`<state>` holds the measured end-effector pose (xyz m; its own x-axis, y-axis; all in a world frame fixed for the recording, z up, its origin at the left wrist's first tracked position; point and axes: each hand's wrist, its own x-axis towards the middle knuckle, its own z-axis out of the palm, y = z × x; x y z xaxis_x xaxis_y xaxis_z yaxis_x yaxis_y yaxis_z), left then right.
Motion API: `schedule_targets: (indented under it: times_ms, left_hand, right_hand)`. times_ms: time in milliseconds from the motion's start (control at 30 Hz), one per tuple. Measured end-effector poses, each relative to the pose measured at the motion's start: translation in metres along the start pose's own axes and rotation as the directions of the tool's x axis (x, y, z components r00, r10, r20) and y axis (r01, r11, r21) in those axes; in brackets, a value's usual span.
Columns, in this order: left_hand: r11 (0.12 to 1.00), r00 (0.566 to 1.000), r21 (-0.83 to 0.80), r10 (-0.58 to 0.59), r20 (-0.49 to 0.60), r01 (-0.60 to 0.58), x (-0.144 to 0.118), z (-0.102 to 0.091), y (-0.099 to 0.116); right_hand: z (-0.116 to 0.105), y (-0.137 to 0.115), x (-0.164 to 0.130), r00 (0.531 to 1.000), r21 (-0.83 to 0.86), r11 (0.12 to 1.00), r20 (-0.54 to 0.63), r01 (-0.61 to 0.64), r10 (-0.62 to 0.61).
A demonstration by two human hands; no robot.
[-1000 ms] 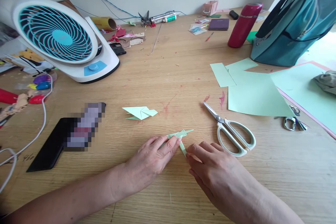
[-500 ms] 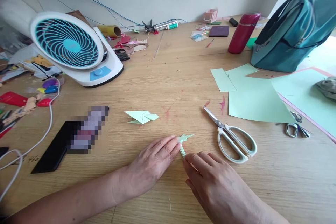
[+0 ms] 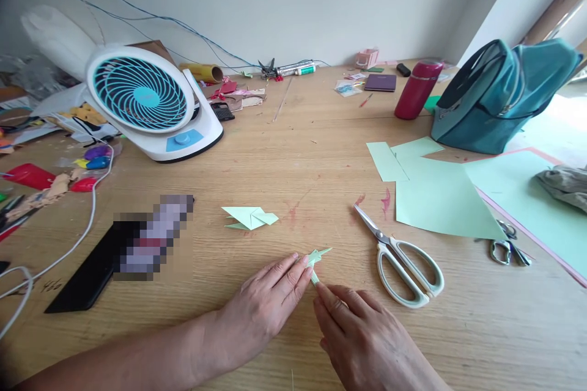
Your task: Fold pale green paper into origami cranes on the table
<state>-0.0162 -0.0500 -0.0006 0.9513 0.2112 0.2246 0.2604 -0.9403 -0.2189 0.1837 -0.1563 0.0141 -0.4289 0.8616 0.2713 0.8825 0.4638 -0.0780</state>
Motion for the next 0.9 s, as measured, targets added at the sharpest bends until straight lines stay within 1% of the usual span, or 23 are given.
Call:
schedule_targets:
  times_ms: [133,233,300,367,500,600,700,800,900]
  left_hand:
    - [0.998,0.997,0.024,-0.067,0.034,0.066,0.0,-0.003,0.005]
    - [0.995,0.993,-0.008,-0.101,0.068,0.102,0.0,-0.005,0.006]
    - [0.993,0.991,-0.059,-0.101,0.086,0.107,0.001,-0.007,0.005]
    - [0.986,0.99,-0.13,-0.088,0.111,0.103,0.003,-0.009,0.002]
    - [0.934,0.985,-0.331,-0.092,0.149,0.138,0.005,-0.014,-0.006]
    - [0.888,0.99,-0.444,-0.063,0.127,0.114,0.005,-0.014,-0.013]
    - [0.883,0.996,-0.461,-0.069,0.063,0.09,0.006,-0.01,-0.019]
    - [0.867,0.995,-0.49,-0.096,0.009,0.088,0.007,-0.004,-0.022]
    - [0.824,0.992,-0.557,-0.127,-0.012,0.099,0.008,0.002,-0.024]
  right_hand:
    - [0.003,-0.007,-0.002,1.0,-0.101,0.995,0.009,0.025,-0.024]
    - [0.005,-0.01,0.0,0.999,-0.18,0.983,-0.001,0.041,-0.042]
    - [0.005,-0.01,0.002,0.999,-0.225,0.973,-0.003,0.044,-0.046]
    - [0.004,-0.007,0.003,1.0,-0.247,0.969,-0.017,0.018,-0.023]
    - [0.01,0.004,0.003,0.998,-0.202,0.979,-0.064,-0.03,0.017]
    - [0.017,0.009,-0.001,0.997,-0.121,0.99,-0.038,-0.074,0.069]
    - [0.022,0.012,-0.004,0.994,-0.052,0.993,0.015,-0.109,0.11]
    - [0.022,0.011,-0.003,0.995,-0.033,0.995,0.041,-0.093,0.095]
    - [0.02,0.008,0.002,0.998,-0.042,0.998,0.016,-0.054,0.055]
